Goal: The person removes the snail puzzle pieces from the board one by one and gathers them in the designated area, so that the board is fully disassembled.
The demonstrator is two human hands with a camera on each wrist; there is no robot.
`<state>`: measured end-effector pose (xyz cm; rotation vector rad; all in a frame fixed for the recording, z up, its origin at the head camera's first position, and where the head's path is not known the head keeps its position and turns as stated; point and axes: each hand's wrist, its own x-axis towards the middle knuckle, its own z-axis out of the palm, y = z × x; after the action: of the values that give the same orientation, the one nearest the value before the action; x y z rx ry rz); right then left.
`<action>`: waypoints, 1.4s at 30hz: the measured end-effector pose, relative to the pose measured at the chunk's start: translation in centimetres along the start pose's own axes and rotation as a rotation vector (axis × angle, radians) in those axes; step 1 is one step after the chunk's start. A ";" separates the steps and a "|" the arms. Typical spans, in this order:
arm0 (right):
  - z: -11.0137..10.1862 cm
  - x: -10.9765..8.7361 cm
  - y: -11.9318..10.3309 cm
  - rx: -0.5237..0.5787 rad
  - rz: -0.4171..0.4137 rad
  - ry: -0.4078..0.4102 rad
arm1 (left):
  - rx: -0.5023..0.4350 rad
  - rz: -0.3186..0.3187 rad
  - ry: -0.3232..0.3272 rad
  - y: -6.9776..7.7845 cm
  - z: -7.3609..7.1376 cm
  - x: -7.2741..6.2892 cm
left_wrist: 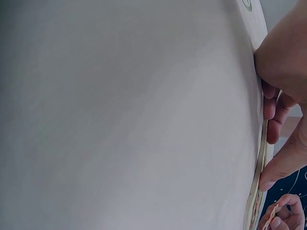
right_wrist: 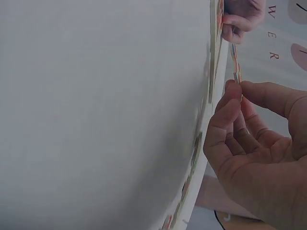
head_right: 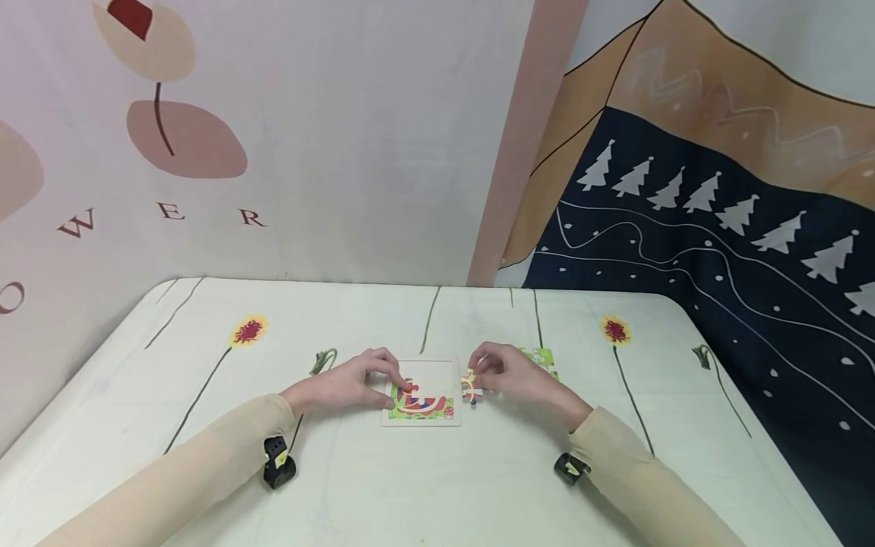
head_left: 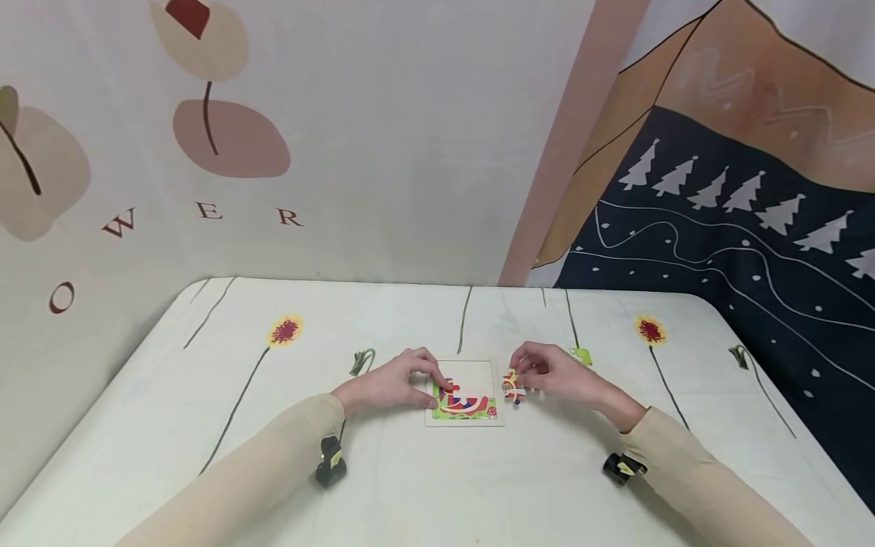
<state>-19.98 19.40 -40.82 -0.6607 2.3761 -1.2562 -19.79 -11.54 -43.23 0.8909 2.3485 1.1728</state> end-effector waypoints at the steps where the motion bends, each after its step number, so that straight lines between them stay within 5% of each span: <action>1: -0.2 -0.2 0.1 -0.009 0.005 0.007 | 0.000 0.004 0.000 0.0 0.0 0.0; 21: -3.6 -2.8 1.3 -0.090 0.009 0.076 | -0.010 -0.006 0.005 0.1 0.1 -0.1; 42: -4.6 -3.4 2.8 -0.103 0.077 0.121 | -0.037 -0.022 0.000 0.4 0.0 -0.1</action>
<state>-20.18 25.73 -40.37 -0.5317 2.5541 -1.1787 -19.55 -11.45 -42.94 0.8497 2.3232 1.2040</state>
